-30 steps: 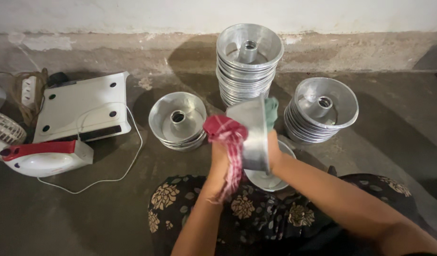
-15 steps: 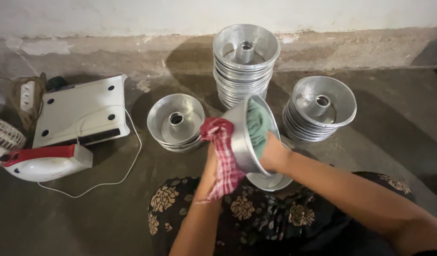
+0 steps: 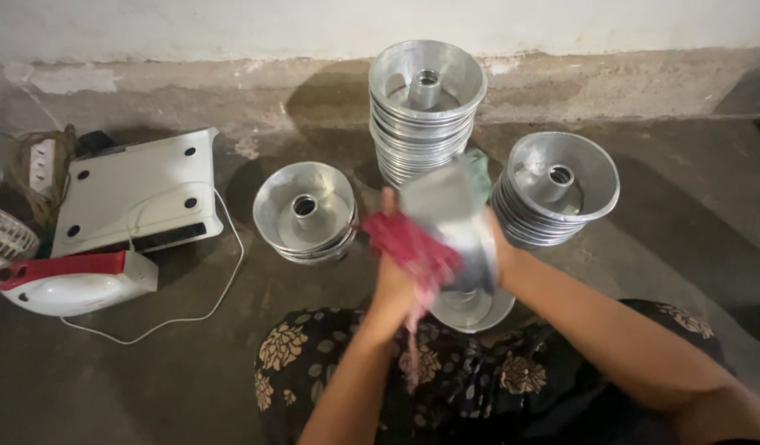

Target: The person sits on the floor and wipes metal parts with two cloths, one red and one green. They handle each part individually, wiping both the inside and outside surfaces, then stack the cleaned parts into piles.

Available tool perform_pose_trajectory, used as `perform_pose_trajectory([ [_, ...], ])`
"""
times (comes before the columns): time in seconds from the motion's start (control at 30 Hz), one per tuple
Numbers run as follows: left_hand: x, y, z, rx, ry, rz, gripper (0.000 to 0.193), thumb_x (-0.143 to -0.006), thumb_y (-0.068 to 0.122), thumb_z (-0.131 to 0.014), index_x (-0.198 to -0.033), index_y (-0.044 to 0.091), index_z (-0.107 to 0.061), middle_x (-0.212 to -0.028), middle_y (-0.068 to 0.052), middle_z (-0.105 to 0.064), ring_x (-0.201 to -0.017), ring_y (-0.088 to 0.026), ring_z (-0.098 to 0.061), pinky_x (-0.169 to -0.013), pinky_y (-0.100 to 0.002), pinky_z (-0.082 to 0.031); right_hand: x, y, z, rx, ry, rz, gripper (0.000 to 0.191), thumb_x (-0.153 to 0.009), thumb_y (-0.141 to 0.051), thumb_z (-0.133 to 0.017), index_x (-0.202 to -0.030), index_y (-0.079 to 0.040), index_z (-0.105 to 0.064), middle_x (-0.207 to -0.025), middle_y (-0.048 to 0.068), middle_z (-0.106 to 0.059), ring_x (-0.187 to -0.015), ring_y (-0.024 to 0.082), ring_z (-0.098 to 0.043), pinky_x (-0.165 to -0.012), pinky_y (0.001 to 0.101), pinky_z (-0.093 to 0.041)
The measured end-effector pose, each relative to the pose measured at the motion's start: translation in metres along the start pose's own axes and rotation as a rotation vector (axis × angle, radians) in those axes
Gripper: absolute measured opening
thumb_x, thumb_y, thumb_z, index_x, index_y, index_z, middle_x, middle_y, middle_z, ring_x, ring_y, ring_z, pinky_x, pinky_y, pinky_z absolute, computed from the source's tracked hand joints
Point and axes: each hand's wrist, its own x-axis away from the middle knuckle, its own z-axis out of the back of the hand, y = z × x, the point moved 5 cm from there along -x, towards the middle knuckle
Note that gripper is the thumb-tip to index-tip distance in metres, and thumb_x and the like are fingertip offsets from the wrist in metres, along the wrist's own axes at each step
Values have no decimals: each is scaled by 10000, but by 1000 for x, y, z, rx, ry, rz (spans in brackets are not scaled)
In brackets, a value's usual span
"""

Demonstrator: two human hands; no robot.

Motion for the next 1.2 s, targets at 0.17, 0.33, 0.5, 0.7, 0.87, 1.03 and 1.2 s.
perform_pose_trajectory([
  [0.17,-23,-15,23,57,166,12,152,-941,-11,-585,-1082,9,-637,-886,-73,-691,-722,-167,-661,-625,-305,-533,3,-2,-21,340,110,-62,407,-1040,-408,-433,-1157,-62,-614,-1165,165,-686,-1098,355,-669,-1034,528,-537],
  [0.33,-12,10,-6,-354,66,-120,116,-925,-26,-590,-996,0,-679,-845,-96,-715,-692,-194,-677,-611,-333,-541,-17,-12,-11,69,79,9,415,-1043,-419,-429,-1157,-65,-613,-1170,166,-685,-1106,358,-669,-1042,533,-536],
  [0.5,10,77,-50,-476,-177,-169,447,-791,73,-715,-1224,49,-605,-903,-98,-719,-749,-226,-672,-654,-372,-540,-18,-17,19,-243,-166,28,422,-1046,-430,-426,-1158,-68,-611,-1176,168,-684,-1114,362,-668,-1051,538,-535],
  [0.7,20,125,-62,-517,-353,-289,996,-629,85,-760,-1586,155,-495,-1106,-37,-718,-899,-157,-714,-825,-334,-611,1,-15,14,-165,-147,86,432,-1050,-444,-421,-1159,-71,-610,-1182,169,-683,-1123,367,-667,-1062,543,-533],
  [0.87,11,107,-54,-466,-65,-456,929,-774,170,-802,-1607,99,-399,-1378,-133,-605,-1201,-278,-619,-1064,-417,-492,0,13,-1,-486,195,-77,440,-1053,-455,-417,-1159,-73,-609,-1188,171,-682,-1131,371,-666,-1071,548,-532],
  [1.03,-5,71,5,-144,197,-306,852,-811,208,-755,-1587,108,-416,-1381,-137,-601,-1202,-280,-615,-1065,-421,-488,8,40,32,-1463,716,-143,448,-1056,-466,-413,-1160,-76,-607,-1193,172,-681,-1139,374,-665,-1080,553,-531],
  [1.2,-43,44,78,238,210,-104,779,-849,247,-709,-1566,118,-433,-1383,-140,-598,-1203,-282,-612,-1067,-425,-485,26,32,112,-1473,762,-61,500,-1014,-492,-392,-1213,-117,-657,-1182,122,-701,-1089,323,-663,-971,525,-528],
])
